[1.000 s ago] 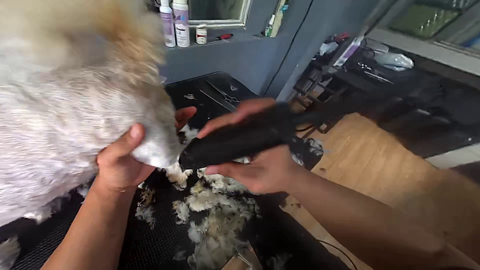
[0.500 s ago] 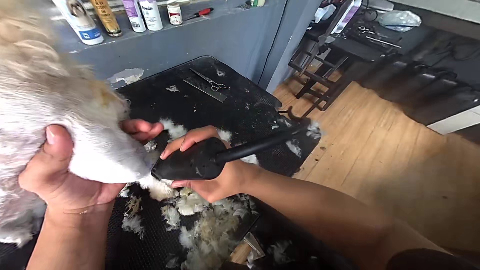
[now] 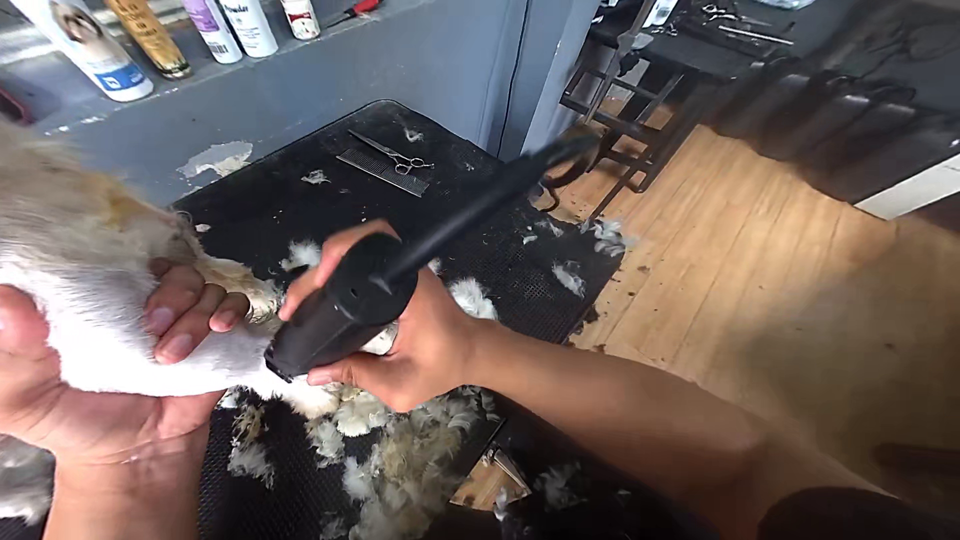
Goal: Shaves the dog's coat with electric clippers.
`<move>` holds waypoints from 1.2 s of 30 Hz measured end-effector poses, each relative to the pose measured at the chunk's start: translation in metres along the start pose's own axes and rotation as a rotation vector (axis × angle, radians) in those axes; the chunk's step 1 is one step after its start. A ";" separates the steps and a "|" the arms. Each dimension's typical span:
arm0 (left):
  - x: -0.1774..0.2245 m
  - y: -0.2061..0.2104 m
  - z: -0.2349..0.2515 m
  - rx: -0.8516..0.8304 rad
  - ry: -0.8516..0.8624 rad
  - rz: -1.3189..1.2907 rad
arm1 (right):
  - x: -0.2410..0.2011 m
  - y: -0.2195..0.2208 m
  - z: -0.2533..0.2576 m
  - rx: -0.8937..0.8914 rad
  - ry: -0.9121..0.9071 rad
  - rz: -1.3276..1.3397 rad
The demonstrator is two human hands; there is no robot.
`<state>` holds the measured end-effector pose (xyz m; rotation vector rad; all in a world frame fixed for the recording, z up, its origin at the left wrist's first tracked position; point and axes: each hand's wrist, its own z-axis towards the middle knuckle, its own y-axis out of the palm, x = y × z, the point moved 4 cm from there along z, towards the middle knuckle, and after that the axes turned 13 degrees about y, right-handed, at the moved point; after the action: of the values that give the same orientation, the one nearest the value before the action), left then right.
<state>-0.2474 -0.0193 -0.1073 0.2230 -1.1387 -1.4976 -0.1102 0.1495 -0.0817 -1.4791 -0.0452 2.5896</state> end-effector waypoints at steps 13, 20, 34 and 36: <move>0.005 0.000 -0.005 0.048 0.043 -0.074 | 0.004 -0.036 0.042 0.111 0.055 0.401; 0.008 -0.004 -0.006 0.055 0.077 -0.018 | 0.032 -0.027 0.022 0.036 0.137 0.600; 0.003 0.008 -0.004 0.052 0.056 -0.072 | -0.011 -0.023 0.009 0.121 0.050 0.237; 0.001 0.012 -0.003 0.050 0.055 -0.070 | -0.012 -0.016 0.004 0.128 0.057 0.133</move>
<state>-0.2375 -0.0202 -0.0997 0.3398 -1.1348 -1.5162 -0.1053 0.1635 -0.0680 -1.5576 0.2288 2.5933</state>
